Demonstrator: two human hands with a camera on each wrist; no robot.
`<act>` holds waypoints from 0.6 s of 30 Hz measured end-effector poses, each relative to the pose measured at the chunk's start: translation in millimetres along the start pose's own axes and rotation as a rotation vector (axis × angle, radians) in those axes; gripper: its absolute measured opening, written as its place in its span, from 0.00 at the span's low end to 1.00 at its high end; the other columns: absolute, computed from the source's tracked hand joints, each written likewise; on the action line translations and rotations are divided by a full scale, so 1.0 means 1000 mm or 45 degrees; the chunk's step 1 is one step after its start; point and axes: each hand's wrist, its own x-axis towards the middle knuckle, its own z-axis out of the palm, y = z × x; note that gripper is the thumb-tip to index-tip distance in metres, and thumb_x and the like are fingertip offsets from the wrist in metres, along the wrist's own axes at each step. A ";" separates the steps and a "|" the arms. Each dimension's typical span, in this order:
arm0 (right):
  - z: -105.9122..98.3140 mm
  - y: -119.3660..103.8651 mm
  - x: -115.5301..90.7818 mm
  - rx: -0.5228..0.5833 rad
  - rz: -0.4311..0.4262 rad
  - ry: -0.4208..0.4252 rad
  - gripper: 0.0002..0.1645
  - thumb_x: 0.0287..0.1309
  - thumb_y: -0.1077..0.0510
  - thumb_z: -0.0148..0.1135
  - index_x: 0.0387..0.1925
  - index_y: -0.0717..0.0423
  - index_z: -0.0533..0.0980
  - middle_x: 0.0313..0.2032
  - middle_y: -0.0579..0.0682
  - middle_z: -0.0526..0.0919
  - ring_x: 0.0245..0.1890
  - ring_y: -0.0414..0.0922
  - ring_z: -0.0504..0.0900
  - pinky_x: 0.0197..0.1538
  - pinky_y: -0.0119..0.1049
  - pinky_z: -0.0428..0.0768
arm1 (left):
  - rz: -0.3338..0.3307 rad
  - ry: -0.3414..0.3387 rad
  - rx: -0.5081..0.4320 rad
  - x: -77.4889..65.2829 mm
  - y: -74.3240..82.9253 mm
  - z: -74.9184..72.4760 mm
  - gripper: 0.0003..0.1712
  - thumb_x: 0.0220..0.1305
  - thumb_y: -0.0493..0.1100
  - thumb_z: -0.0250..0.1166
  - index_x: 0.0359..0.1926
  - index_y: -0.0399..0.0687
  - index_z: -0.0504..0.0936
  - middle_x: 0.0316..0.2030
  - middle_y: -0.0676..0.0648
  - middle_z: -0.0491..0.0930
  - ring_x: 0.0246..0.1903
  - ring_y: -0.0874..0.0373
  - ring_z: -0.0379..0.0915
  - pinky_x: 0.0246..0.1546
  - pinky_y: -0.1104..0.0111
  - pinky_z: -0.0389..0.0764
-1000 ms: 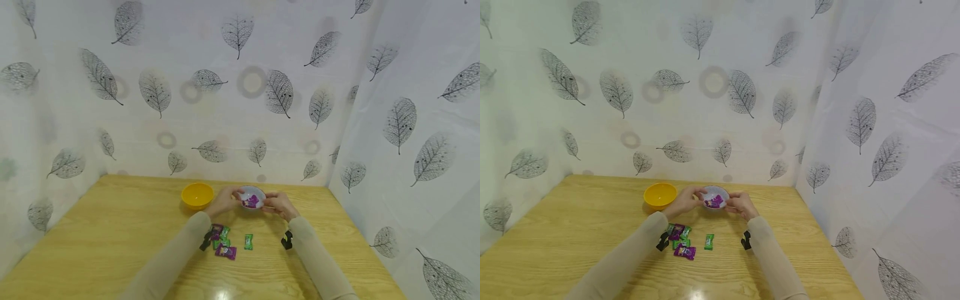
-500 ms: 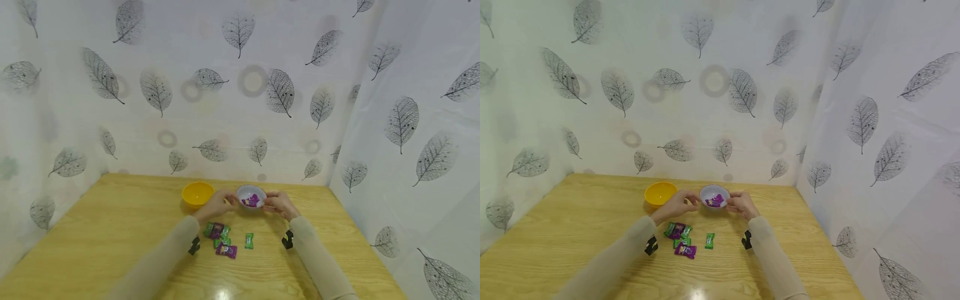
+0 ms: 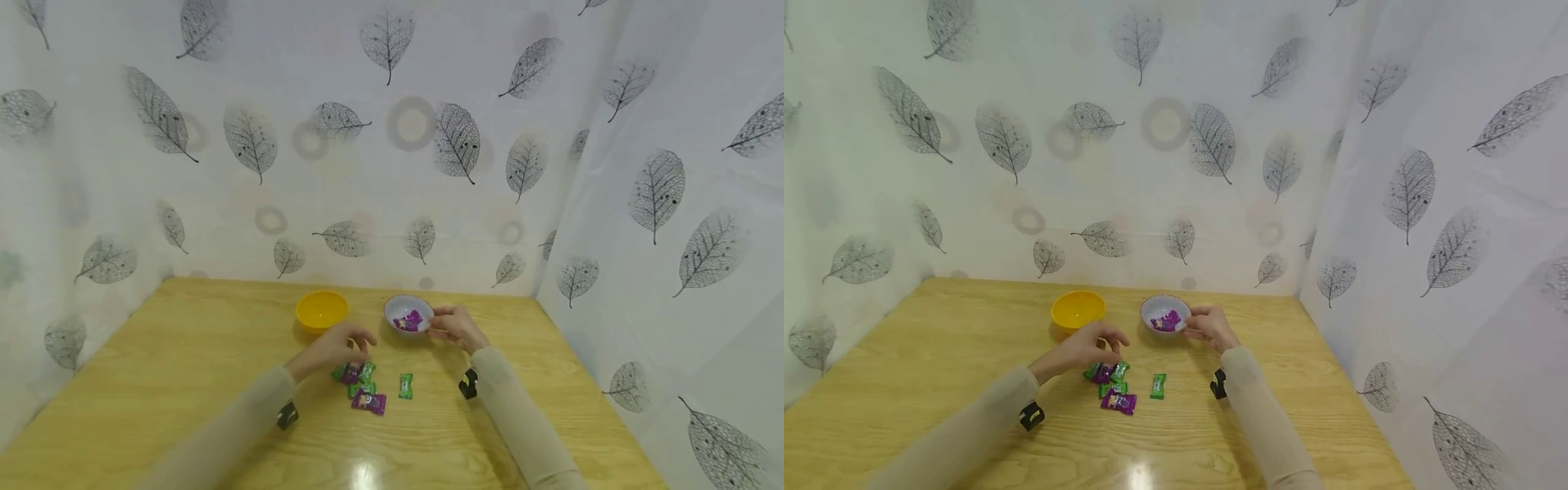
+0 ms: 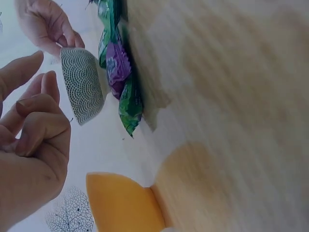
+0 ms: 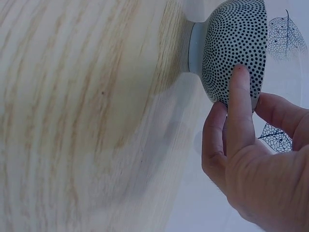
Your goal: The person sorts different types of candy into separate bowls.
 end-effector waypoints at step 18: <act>-0.001 0.002 0.004 0.006 -0.006 -0.016 0.27 0.65 0.71 0.54 0.65 0.74 0.65 0.59 0.74 0.72 0.52 0.59 0.82 0.49 0.37 0.85 | 0.010 -0.231 0.113 -0.028 -0.008 0.001 0.16 0.50 0.40 0.75 0.42 0.51 0.84 0.31 0.51 0.80 0.31 0.59 0.72 0.35 0.70 0.76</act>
